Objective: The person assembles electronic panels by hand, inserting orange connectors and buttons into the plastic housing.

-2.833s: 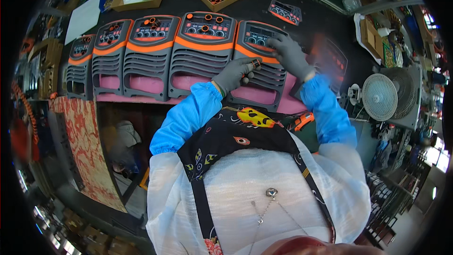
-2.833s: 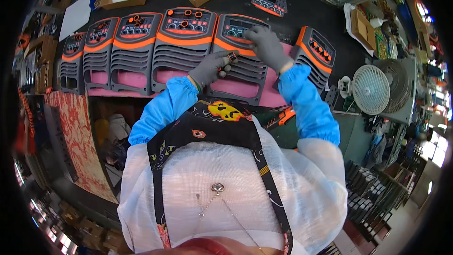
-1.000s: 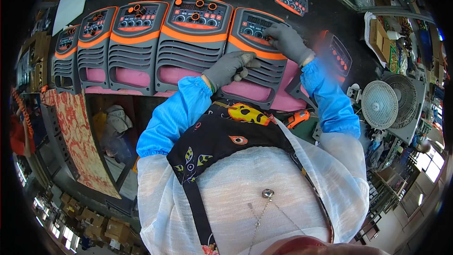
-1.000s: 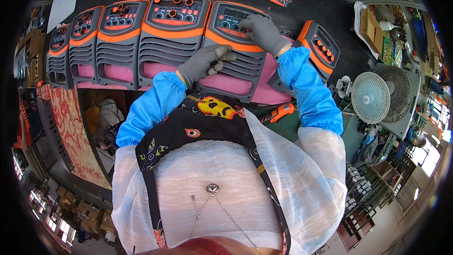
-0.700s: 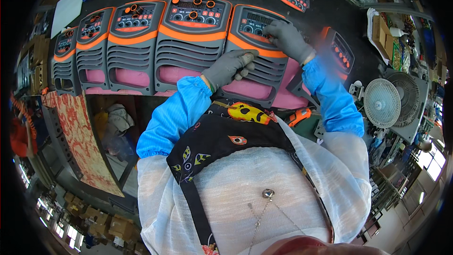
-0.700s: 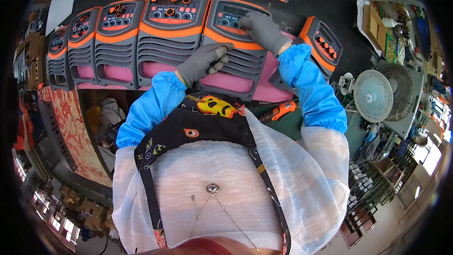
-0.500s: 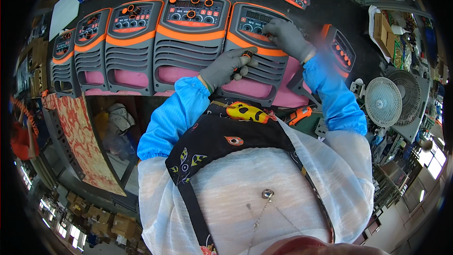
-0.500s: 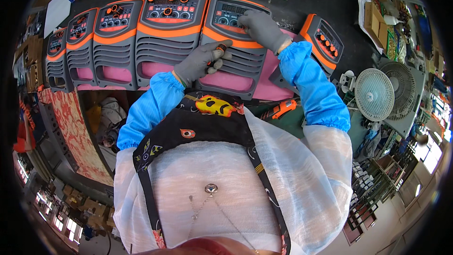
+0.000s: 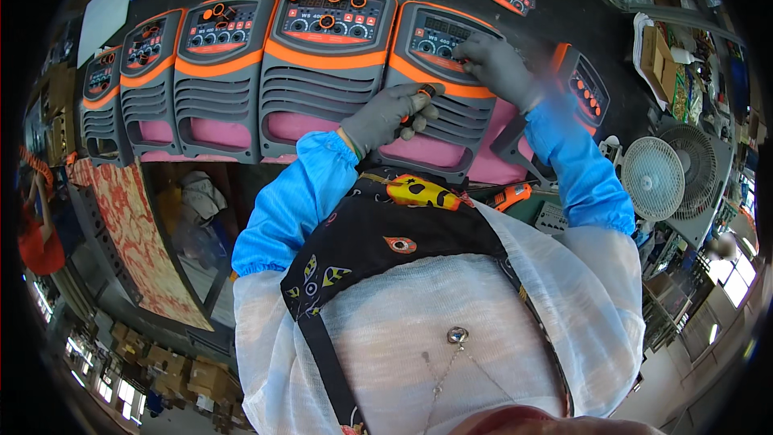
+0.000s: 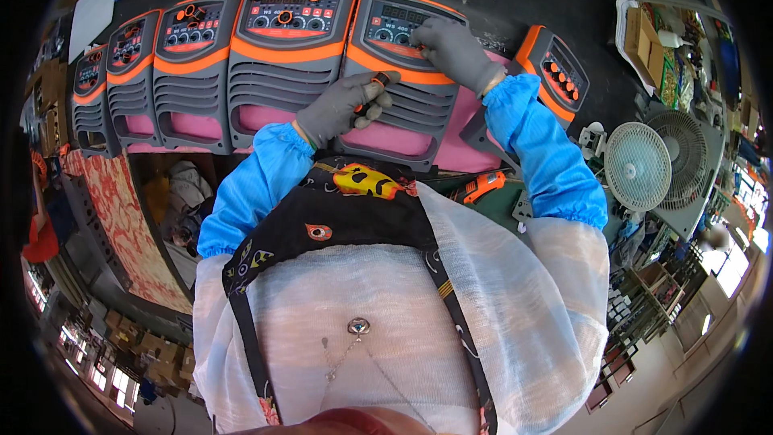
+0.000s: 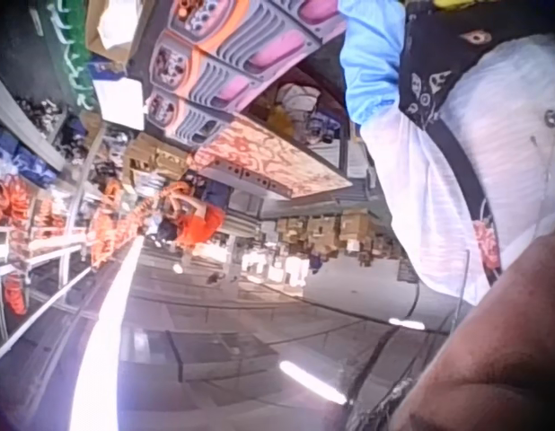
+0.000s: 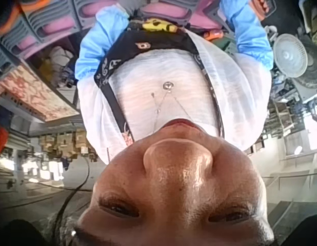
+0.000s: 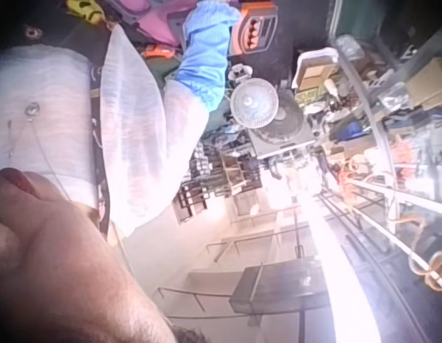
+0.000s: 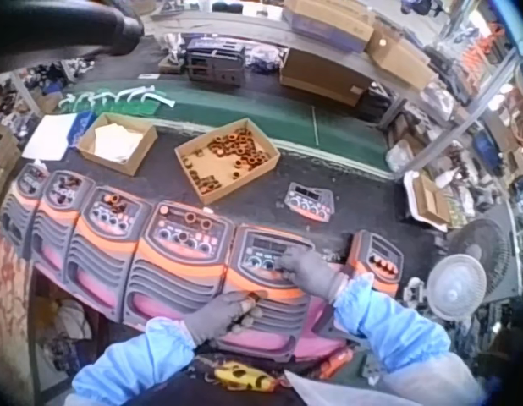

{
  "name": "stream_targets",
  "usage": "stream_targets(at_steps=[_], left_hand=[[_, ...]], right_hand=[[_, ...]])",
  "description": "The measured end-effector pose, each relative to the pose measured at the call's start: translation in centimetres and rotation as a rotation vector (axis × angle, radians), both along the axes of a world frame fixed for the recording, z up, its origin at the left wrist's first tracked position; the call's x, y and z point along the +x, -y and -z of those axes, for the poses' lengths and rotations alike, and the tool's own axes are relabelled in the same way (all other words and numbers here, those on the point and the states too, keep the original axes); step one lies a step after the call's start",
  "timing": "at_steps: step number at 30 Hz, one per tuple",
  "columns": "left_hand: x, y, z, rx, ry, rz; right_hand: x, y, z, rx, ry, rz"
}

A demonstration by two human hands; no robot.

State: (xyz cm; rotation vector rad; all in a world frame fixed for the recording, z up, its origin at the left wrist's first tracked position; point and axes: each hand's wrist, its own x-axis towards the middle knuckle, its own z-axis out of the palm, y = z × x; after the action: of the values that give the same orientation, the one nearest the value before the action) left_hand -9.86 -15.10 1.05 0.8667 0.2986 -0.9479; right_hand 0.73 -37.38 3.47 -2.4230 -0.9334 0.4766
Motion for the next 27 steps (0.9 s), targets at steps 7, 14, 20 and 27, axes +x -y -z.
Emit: stream_targets(at_steps=[7, 14, 20, 27], left_hand=[[-0.2, 0.2, 0.2, 0.008, 0.019, -0.001], [-0.4, 0.2, 1.1, -0.033, 0.038, -0.033], [-0.4, 0.1, 1.3, -0.07, 0.027, -0.041], [-0.4, 0.1, 1.3, -0.087, 0.018, -0.048]], right_hand=[[0.1, -0.3, -0.1, -0.057, 0.027, -0.009], [0.4, 0.6, 0.6, 0.097, -0.082, 0.012], [0.0, 0.3, 0.6, 0.088, -0.005, 0.011], [0.1, -0.9, -0.1, -0.101, 0.032, -0.038]])
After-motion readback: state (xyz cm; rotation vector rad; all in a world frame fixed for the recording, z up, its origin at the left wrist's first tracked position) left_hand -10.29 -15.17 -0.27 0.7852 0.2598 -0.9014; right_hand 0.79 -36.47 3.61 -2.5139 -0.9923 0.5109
